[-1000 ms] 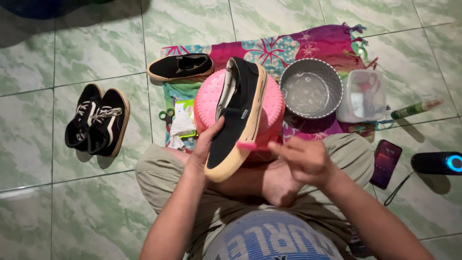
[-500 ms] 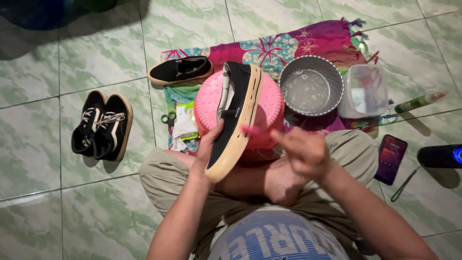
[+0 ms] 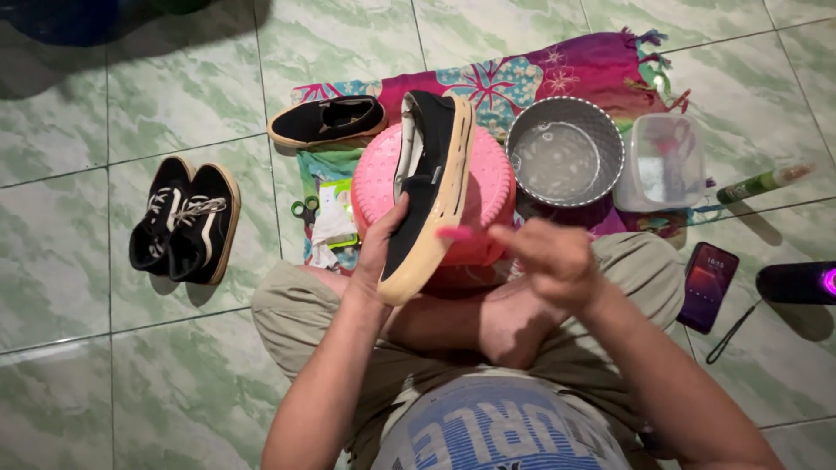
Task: The person scrubs a black slip-on shoe with a pink toothbrush, repeatedly dipping the brush into a metal bowl of soapy water. They clean the sides, sole, and yellow outsole of the shoe while sitting on the floor.
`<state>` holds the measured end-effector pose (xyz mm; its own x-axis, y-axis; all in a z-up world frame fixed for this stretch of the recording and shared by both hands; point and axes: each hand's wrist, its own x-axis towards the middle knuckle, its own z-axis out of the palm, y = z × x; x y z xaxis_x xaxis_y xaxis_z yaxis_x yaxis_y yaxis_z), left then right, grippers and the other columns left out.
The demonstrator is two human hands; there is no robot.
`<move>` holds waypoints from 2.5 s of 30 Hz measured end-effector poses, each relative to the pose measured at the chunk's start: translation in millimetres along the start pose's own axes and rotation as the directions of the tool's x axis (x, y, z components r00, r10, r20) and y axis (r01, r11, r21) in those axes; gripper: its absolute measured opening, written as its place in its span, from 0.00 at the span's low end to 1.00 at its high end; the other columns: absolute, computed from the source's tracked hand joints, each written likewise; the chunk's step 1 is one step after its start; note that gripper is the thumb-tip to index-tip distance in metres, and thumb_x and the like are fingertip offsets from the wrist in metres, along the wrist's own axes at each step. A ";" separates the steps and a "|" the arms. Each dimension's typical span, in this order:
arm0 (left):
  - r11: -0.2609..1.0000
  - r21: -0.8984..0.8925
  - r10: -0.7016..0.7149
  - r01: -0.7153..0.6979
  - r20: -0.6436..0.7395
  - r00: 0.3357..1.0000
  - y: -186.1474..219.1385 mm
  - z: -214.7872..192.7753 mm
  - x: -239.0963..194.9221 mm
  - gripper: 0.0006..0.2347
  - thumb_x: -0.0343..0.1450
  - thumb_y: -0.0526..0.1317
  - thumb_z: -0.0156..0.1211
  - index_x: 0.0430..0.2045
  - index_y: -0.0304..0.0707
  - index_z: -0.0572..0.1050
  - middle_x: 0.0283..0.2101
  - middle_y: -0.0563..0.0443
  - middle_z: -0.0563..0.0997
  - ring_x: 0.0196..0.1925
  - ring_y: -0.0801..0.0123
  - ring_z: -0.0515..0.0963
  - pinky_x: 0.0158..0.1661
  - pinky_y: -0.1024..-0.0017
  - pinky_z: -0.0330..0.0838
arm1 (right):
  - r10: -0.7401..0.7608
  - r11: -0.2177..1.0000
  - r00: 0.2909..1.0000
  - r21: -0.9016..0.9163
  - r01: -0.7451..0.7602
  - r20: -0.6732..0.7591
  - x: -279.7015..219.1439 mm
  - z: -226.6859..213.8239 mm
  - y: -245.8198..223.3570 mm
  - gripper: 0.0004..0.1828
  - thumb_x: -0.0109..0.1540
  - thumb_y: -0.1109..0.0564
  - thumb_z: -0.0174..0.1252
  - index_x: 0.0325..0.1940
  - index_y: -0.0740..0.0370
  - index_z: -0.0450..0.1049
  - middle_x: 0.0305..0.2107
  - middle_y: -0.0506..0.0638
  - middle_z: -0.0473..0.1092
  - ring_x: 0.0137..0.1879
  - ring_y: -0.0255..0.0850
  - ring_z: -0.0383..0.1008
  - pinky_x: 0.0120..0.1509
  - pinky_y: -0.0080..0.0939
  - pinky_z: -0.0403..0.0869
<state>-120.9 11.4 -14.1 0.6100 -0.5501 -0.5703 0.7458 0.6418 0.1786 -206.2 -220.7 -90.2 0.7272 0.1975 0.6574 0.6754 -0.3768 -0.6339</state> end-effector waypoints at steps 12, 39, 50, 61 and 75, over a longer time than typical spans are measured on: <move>0.998 0.071 -0.002 0.001 0.020 1.000 -1.3 -23.6 17.0 0.15 0.70 0.42 0.68 0.36 0.22 0.79 0.39 0.25 0.83 0.37 0.48 0.86 0.30 0.62 0.84 | 0.097 0.968 0.991 -0.224 -0.115 -0.088 55.8 -36.3 -24.5 0.17 0.62 0.69 0.61 0.48 0.51 0.84 0.29 0.44 0.73 0.34 0.39 0.73 0.55 0.36 0.61; 0.988 0.079 0.124 -0.130 0.080 0.989 9.0 -24.9 18.9 0.17 0.70 0.41 0.68 0.41 0.18 0.77 0.43 0.19 0.81 0.41 0.39 0.84 0.34 0.52 0.85 | 0.050 0.979 0.999 -0.197 -0.050 -0.003 68.1 -34.8 -30.7 0.16 0.60 0.68 0.59 0.46 0.53 0.84 0.29 0.48 0.75 0.34 0.44 0.74 0.52 0.41 0.65; 0.980 0.070 0.183 -0.188 0.071 0.981 8.3 -25.4 26.9 0.18 0.70 0.41 0.68 0.43 0.19 0.76 0.43 0.21 0.81 0.41 0.39 0.84 0.36 0.52 0.84 | -0.041 0.981 0.998 -0.186 0.048 0.037 69.8 -35.6 -34.4 0.17 0.59 0.68 0.59 0.46 0.55 0.85 0.29 0.48 0.73 0.32 0.44 0.73 0.50 0.38 0.66; 0.943 0.124 0.301 -0.307 0.066 0.951 8.7 -41.3 50.6 0.18 0.70 0.41 0.68 0.48 0.23 0.76 0.45 0.25 0.81 0.43 0.41 0.85 0.42 0.49 0.83 | -0.111 0.947 0.992 -0.297 0.122 0.052 84.6 -39.3 -57.0 0.07 0.62 0.62 0.64 0.40 0.54 0.85 0.26 0.47 0.71 0.27 0.44 0.70 0.42 0.37 0.68; 0.408 0.627 0.777 -0.664 0.144 0.612 -2.4 -22.8 33.7 0.16 0.72 0.42 0.65 0.52 0.35 0.75 0.41 0.42 0.82 0.41 0.65 0.83 0.40 0.69 0.85 | -0.086 0.822 0.992 -0.556 0.125 0.095 70.6 -18.9 -79.3 0.04 0.64 0.51 0.62 0.39 0.41 0.82 0.28 0.41 0.70 0.31 0.39 0.69 0.53 0.40 0.61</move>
<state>-108.3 3.5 -52.0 0.9918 0.0853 -0.0954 0.0666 0.2922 0.9540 -210.7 -194.0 14.2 0.6744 0.3146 0.6680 0.5777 -0.7882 -0.2121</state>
